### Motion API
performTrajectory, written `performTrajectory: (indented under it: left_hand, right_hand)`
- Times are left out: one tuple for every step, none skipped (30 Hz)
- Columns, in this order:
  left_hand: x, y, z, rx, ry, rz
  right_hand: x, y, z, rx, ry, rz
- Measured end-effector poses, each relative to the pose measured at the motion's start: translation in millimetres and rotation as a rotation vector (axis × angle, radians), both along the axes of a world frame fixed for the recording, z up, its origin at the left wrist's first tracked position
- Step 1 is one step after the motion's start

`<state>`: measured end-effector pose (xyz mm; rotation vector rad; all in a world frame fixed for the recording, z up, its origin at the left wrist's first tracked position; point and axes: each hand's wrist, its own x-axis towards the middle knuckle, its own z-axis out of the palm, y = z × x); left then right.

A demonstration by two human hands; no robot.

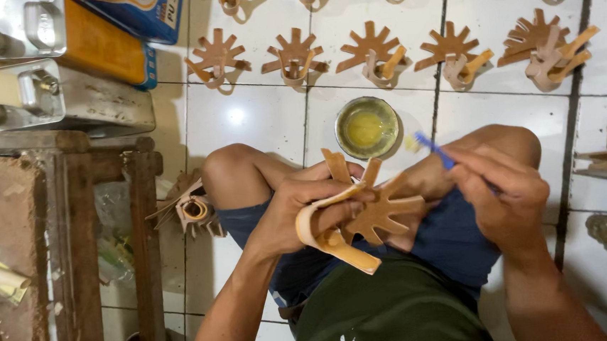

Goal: The person sits cross-legged on the floor and uses a toothbrush to spread glue from a small bowl onto cut leather pieces, coating the surfaces of each piece. They work through the pieces one at a time and place the coated pieces back on the floor with the others.

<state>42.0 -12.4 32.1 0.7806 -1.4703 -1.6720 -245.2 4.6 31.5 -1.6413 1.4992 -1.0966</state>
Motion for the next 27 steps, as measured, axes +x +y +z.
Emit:
performTrajectory:
  left_hand:
    - [-2,1,-1,0.019,0.006,-0.003]
    - [-3,0,-1,0.034,0.01,-0.004]
    - [-4,0,-2,0.043,0.013,0.0]
    - [-5,-1,-2,0.033,0.011,-0.003]
    - [-5,-2,-2,0.025,0.008,-0.003]
    - [-6,-1,-1,0.022,0.005,-0.002]
    - [-5,-1,0,0.027,0.005,-0.008]
    - [-5,-2,0,0.029,0.006,-0.015]
    - [-5,-2,0,0.028,0.008,-0.023]
    - [-4,-2,0,0.027,0.014,-0.023]
    - [-4,-2,0,0.028,0.019,-0.021]
    - [-3,-2,-1,0.033,0.024,-0.019]
    - [-3,-1,-2,0.068,0.03,-0.027]
    - [-3,-1,-3,0.1,0.037,-0.039]
    - [-3,-2,-4,0.129,0.045,-0.056]
    - [-3,-2,-6,0.132,0.044,-0.054]
    - [-3,-2,-7,0.138,0.044,-0.051]
    - [-3,-2,-7,0.143,0.041,-0.041]
    - [-1,-1,-7,0.092,0.052,-0.015]
    - [1,-1,-7,0.039,0.062,0.013]
    - [2,-1,-7,-0.015,0.073,0.041]
    - [4,-1,-6,0.042,0.07,0.045]
    - [4,-1,-6,0.099,0.068,0.048]
    - [4,-1,-7,0.156,0.069,0.047]
    - [3,-2,-7,0.103,0.099,0.049]
    - [0,-2,-8,0.053,0.131,0.045]
    - [-3,-2,-9,0.005,0.163,0.039]
  right_hand:
    - [0,5,4,-0.048,0.007,0.069]
    - [1,7,7,-0.097,0.012,0.141]
    - [2,8,10,-0.127,0.02,0.158]
    - [5,5,10,-0.16,0.025,0.178]
    - [7,3,11,-0.191,0.03,0.201]
    - [8,1,12,-0.145,0.065,0.199]
    - [9,-1,12,-0.098,0.1,0.197]
    - [10,-3,13,-0.054,0.136,0.194]
    - [10,-3,13,-0.071,0.147,0.168]
    - [9,-3,14,-0.089,0.156,0.144]
    - [8,-3,13,-0.107,0.164,0.121]
    - [7,-1,13,-0.119,0.116,0.158]
    - [5,0,13,-0.127,0.069,0.191]
    - [4,1,12,-0.137,0.026,0.219]
    - [3,0,10,-0.106,0.118,0.197]
    - [2,-4,6,-0.076,0.21,0.174]
    - [0,-7,4,-0.043,0.302,0.151]
    - [-1,-9,2,-0.064,0.263,0.109]
    - [-2,-10,1,-0.09,0.217,0.073]
    - [-3,-11,0,-0.117,0.168,0.04]
    - [-4,-11,0,-0.094,0.144,0.006]
    - [-4,-10,1,-0.07,0.119,-0.027]
    - [-5,-7,3,-0.044,0.095,-0.06]
    - [-4,-2,5,-0.003,0.033,-0.047]
    - [-3,2,6,0.04,-0.026,-0.04]
    - [-3,6,8,0.084,-0.083,-0.038]
    - [-3,8,9,0.032,-0.054,0.01]
